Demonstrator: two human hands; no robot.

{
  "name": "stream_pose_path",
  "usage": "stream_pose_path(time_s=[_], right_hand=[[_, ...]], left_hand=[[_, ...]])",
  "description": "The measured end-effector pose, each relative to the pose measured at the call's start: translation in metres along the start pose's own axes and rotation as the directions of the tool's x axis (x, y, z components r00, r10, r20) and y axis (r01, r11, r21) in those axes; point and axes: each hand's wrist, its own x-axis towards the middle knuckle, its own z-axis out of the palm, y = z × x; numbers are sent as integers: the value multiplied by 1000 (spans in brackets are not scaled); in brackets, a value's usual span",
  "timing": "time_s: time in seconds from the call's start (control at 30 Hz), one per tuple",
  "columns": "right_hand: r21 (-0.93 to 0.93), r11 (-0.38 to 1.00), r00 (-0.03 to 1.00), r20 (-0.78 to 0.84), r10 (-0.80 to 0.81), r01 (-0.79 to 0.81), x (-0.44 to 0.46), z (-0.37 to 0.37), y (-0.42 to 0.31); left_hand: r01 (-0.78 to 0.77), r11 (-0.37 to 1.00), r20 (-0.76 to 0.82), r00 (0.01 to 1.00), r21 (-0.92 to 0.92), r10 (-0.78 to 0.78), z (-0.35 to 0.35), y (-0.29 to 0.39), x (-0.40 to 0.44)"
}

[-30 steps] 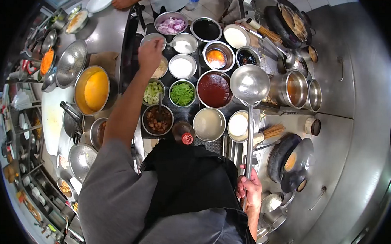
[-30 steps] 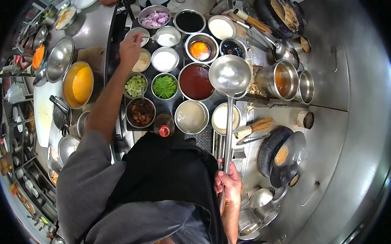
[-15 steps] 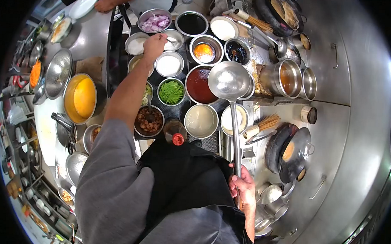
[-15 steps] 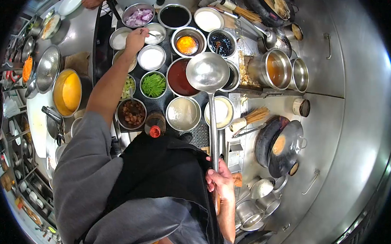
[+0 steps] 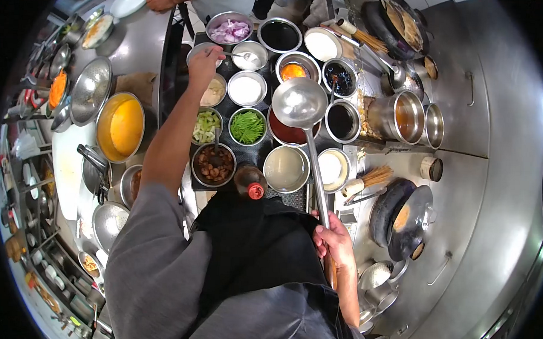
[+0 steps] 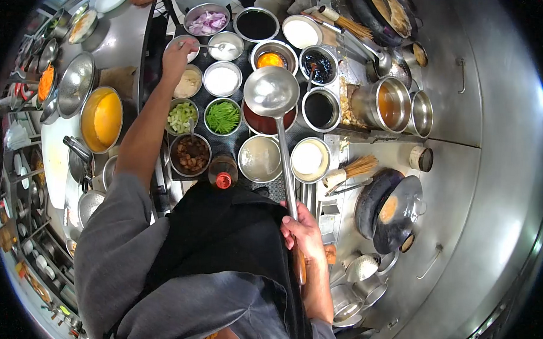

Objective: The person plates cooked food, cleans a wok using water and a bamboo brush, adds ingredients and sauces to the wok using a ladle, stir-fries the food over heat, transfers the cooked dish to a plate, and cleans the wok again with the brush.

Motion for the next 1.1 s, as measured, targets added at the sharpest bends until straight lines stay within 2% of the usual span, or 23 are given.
stream_pose_path(time_s=[0.03, 0.13, 0.23, 0.33, 0.37, 0.47, 0.6, 0.7, 0.77, 0.9, 1.1], right_hand=[[6, 1000, 1000, 26, 3, -3, 5, 4, -5], [-54, 998, 997, 64, 30, -27, 27, 13, -17], [-54, 998, 990, 136, 47, -40, 51, 22, -23], [-54, 998, 976, 211, 47, -37, 60, 30, -27], [-67, 997, 973, 228, 38, -23, 61, 31, -26], [-101, 995, 969, 245, 36, -12, 56, 31, -26], [-124, 992, 972, 233, 40, -11, 48, 28, -27], [-123, 992, 977, 206, 57, -32, 43, 24, -25], [-114, 992, 978, 195, 69, -48, 42, 21, -25], [-92, 995, 979, 194, 66, -49, 42, 19, -25], [-103, 994, 978, 203, 47, -26, 48, 19, -24]], left_hand=[[7, 1000, -9, 1000, 16, -7, -9, 24, -15], [66, 994, 16, 998, -88, -65, -29, 74, -52], [-164, 972, -145, 971, 171, 189, -49, 53, -51], [-40, 900, -211, 967, 434, 145, -65, 37, -28], [-20, 872, -205, 969, 489, 137, -62, 10, -14], [-11, 875, -172, 979, 483, 107, -50, -29, 2], [5, 896, -186, 979, 444, 86, -44, -40, 11], [21, 958, -232, 972, 287, 48, -49, -51, 12], [44, 996, -254, 967, 84, -21, -54, -89, 26], [119, 959, -252, 950, -257, -185, -63, -74, 15], [172, 931, -222, 942, -323, -251, -86, -25, -12]])
